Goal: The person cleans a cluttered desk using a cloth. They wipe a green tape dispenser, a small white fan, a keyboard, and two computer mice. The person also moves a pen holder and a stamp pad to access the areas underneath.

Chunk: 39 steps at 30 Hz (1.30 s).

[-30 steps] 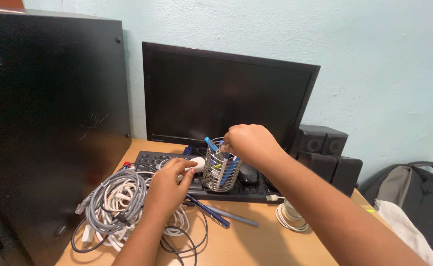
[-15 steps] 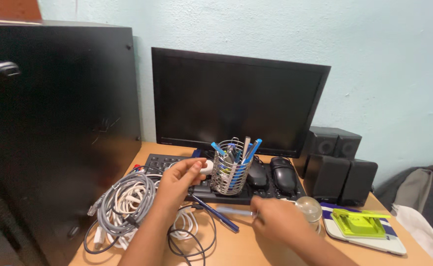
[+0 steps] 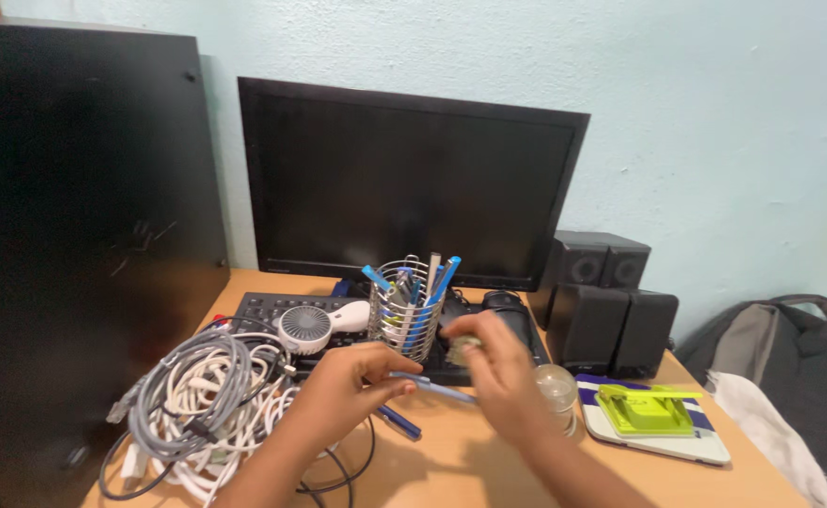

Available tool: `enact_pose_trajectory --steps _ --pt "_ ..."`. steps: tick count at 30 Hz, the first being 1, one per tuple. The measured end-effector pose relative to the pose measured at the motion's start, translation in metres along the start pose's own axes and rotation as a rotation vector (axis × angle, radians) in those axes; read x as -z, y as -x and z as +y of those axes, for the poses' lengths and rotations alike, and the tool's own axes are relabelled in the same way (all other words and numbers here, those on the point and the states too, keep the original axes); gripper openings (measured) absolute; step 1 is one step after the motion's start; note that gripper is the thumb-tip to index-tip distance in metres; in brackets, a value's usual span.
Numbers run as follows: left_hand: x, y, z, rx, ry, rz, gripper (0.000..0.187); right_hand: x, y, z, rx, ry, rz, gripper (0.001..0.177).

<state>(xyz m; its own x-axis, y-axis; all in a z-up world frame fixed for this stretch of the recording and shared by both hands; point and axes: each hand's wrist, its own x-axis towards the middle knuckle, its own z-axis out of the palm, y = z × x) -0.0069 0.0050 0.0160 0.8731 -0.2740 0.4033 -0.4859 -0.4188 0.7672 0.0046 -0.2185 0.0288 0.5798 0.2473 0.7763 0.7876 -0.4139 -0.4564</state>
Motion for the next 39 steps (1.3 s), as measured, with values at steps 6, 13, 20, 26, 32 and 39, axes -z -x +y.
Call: enact_pose_trajectory --steps 6,13,20,26,32,39 --pt "0.008 0.003 0.007 -0.444 -0.259 0.271 0.020 -0.038 0.030 -0.016 -0.188 0.089 -0.228 0.032" --pt "0.023 0.003 0.002 -0.175 -0.003 0.250 0.020 -0.006 0.007 -0.006 0.055 0.375 -0.385 0.031" --pt "0.005 -0.002 -0.013 0.078 0.126 0.183 0.025 -0.016 0.015 -0.013 0.347 0.483 -0.279 0.033" --pt "0.014 -0.006 -0.024 0.139 0.367 0.447 0.031 0.009 -0.003 -0.028 0.484 0.543 0.022 0.025" --pt "0.018 -0.005 -0.027 0.156 0.163 0.596 0.027 0.029 -0.045 -0.047 0.265 0.118 0.214 0.052" --pt "0.028 -0.005 -0.033 0.056 0.241 0.662 0.027 0.009 -0.084 -0.042 0.076 -0.218 0.226 0.056"
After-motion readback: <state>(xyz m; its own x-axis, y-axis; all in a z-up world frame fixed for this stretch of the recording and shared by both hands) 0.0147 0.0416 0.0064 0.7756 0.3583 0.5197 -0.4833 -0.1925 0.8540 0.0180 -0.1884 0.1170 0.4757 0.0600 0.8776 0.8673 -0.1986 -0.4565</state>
